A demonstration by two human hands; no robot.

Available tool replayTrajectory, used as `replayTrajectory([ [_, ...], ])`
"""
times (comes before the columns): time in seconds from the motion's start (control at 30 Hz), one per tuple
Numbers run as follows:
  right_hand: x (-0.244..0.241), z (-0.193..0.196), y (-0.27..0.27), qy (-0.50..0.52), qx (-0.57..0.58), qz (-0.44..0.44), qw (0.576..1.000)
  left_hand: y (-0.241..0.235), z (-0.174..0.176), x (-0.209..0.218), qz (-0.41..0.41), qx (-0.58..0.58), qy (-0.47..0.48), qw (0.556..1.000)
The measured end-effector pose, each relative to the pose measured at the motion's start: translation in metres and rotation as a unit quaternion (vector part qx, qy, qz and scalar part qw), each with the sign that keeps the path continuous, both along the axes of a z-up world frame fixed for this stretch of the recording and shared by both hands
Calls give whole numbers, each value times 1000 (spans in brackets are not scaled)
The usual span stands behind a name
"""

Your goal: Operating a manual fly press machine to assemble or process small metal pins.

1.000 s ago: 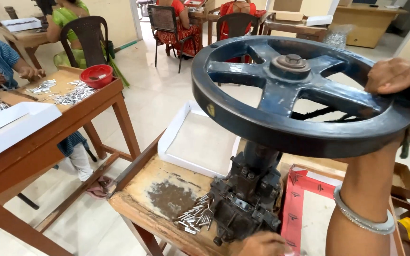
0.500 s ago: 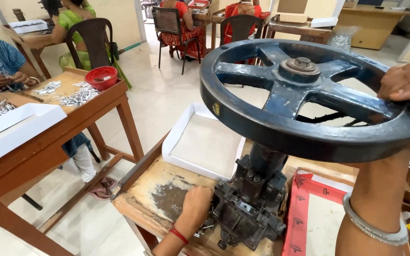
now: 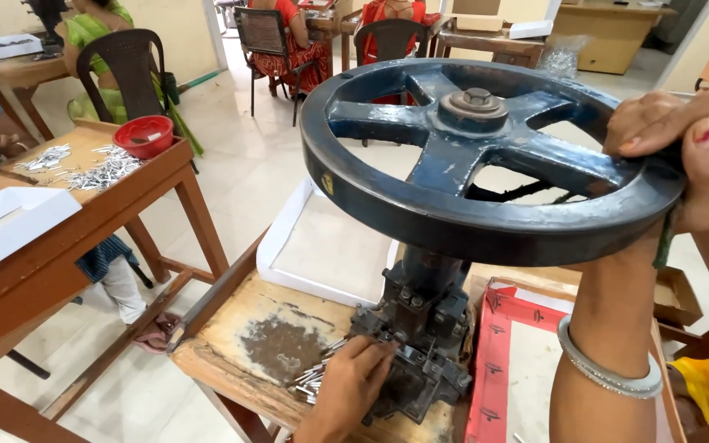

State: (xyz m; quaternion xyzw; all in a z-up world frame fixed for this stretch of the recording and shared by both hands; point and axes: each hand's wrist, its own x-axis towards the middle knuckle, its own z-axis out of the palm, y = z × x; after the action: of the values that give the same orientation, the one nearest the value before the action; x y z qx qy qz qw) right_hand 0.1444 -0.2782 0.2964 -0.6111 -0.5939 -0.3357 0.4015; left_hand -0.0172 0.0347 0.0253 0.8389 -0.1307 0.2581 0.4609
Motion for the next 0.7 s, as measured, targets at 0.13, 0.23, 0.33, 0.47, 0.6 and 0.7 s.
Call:
replayTrajectory([
  [0.13,-14,8,7,18,16,-9,1000,-11,-17,21,12,63,-88,994],
  [0.23,-14,9,9,22,17,-15,999,-15,-18,30,28,95,-74,992],
  [0.33,-11,9,10,3,7,16,1000,-12,-1,25,-1,79,-56,995],
  [0.47,-12,-4,11,23,46,16,999,-6,5,18,-64,20,-12,998],
  [0.6,-42,-24,42,85,225,14,971,-3,3,13,-90,0,-40,995],
  [0.7,-116,-38,94,-79,249,-306,915,-4,3,11,-87,4,-60,994],
])
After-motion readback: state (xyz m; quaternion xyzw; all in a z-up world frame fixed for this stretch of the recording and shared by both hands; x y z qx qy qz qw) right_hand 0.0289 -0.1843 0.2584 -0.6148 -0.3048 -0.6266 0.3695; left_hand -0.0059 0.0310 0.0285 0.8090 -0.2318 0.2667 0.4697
